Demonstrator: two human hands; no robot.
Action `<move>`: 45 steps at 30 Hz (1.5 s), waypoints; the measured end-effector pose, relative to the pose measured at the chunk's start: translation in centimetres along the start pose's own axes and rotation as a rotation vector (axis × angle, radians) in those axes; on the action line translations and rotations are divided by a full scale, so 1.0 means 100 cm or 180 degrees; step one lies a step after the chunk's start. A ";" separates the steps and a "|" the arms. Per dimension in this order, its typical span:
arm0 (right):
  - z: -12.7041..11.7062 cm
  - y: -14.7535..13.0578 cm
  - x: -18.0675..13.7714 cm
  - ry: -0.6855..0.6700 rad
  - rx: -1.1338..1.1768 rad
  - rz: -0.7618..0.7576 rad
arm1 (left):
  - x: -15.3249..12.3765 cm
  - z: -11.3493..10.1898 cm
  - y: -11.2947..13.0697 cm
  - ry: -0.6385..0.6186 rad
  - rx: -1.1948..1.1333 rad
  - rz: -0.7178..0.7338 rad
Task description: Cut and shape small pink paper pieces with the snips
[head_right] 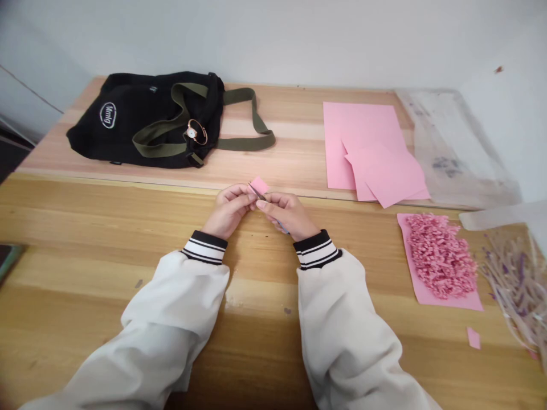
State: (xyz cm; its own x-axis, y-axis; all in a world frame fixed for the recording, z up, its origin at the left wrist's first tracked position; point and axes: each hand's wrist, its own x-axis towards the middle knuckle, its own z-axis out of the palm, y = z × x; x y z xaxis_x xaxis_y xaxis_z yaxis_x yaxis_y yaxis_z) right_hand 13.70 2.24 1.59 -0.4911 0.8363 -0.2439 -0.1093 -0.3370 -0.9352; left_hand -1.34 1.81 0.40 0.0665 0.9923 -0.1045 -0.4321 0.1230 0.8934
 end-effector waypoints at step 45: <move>-0.002 0.001 0.001 0.0054 -0.0118 0.0129 | 0.001 0.001 -0.001 0.0167 -0.0201 -0.0054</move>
State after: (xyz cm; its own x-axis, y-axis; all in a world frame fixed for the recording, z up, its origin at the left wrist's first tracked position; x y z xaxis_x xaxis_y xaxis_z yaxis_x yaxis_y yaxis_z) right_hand 13.80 2.33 1.46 -0.4796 0.8296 -0.2859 -0.0573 -0.3547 -0.9332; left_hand -1.24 1.89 0.36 0.0278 0.9892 -0.1436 -0.4874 0.1388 0.8621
